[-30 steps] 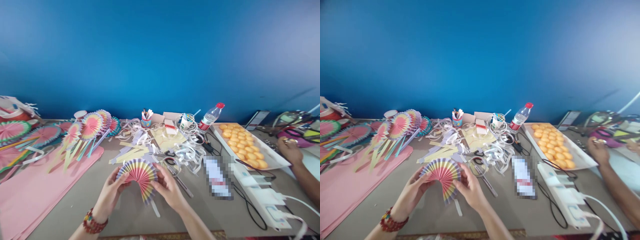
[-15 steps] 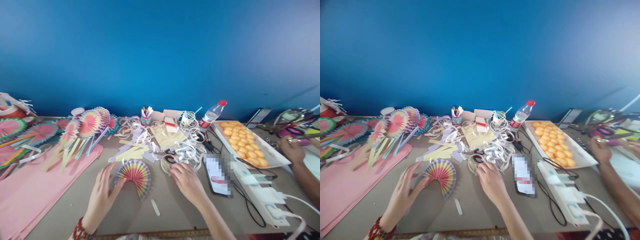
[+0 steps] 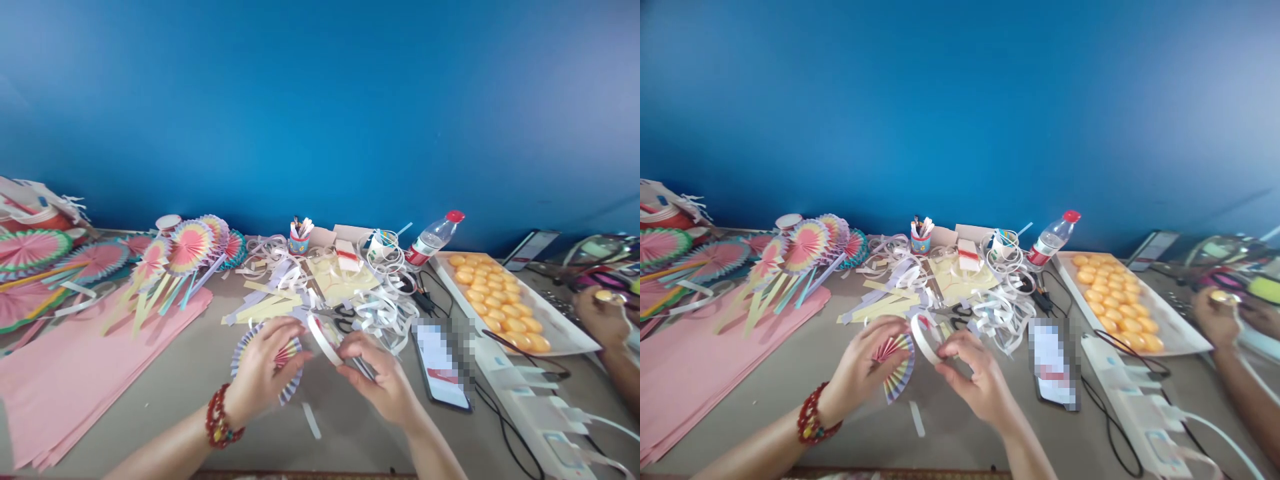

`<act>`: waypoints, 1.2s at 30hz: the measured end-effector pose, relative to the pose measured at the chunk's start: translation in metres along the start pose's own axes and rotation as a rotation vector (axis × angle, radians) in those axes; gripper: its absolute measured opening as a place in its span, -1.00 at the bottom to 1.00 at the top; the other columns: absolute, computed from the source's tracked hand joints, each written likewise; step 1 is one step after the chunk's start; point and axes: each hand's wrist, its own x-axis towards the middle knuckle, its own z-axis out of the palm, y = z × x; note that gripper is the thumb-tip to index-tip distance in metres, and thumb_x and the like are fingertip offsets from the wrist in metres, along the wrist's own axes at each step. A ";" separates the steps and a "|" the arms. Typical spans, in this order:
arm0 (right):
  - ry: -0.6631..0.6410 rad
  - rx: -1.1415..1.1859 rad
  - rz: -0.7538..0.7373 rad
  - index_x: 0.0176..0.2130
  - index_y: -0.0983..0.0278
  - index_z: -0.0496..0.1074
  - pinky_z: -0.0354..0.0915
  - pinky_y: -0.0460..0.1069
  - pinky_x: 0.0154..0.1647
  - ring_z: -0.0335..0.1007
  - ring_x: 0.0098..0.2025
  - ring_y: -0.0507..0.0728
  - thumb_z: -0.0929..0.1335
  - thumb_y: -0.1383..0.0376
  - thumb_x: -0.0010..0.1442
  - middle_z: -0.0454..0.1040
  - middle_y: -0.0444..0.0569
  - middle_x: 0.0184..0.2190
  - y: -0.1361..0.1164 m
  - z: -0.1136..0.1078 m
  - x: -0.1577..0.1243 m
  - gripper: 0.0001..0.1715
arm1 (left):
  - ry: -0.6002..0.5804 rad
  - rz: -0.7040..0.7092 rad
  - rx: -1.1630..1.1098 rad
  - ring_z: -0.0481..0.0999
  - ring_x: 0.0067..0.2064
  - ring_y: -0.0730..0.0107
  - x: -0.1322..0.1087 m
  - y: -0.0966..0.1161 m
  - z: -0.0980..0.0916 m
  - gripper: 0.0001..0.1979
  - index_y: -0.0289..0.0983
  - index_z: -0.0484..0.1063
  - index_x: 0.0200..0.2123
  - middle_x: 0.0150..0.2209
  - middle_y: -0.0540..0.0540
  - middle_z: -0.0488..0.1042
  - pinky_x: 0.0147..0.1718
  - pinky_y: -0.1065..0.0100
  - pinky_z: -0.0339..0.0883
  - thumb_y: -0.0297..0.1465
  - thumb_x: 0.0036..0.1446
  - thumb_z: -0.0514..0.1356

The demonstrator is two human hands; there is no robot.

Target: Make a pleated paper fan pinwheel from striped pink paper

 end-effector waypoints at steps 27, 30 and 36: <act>0.251 -0.226 -0.149 -0.13 0.16 0.45 0.40 0.07 -0.08 0.48 -0.12 0.17 0.31 0.42 0.26 0.54 0.01 -0.20 -0.029 0.032 0.015 -0.78 | -0.111 0.189 0.199 0.39 -0.36 0.34 0.005 0.019 0.018 -0.85 -0.25 0.29 -0.32 -0.43 -0.04 0.41 0.00 0.13 0.27 -0.52 0.29 -0.01; 0.214 -0.187 -0.102 -0.22 0.18 0.43 0.40 0.03 -0.14 0.47 -0.17 0.15 0.32 0.41 0.26 0.52 -0.02 -0.26 -0.029 0.028 0.017 -0.86 | -0.128 0.197 0.194 0.42 -0.37 0.34 0.003 0.015 0.019 -0.85 -0.26 0.29 -0.31 -0.42 -0.06 0.43 -0.05 0.18 0.31 -0.51 0.30 -0.01; 0.200 -0.187 -0.092 -0.22 0.18 0.44 0.42 0.02 -0.15 0.49 -0.17 0.15 0.31 0.37 0.28 0.53 -0.01 -0.25 -0.030 0.025 0.016 -0.87 | -0.150 0.178 0.213 0.45 -0.36 0.30 0.005 0.013 0.014 -0.85 -0.26 0.33 -0.28 -0.41 -0.09 0.46 -0.22 0.26 0.35 -0.44 0.34 0.00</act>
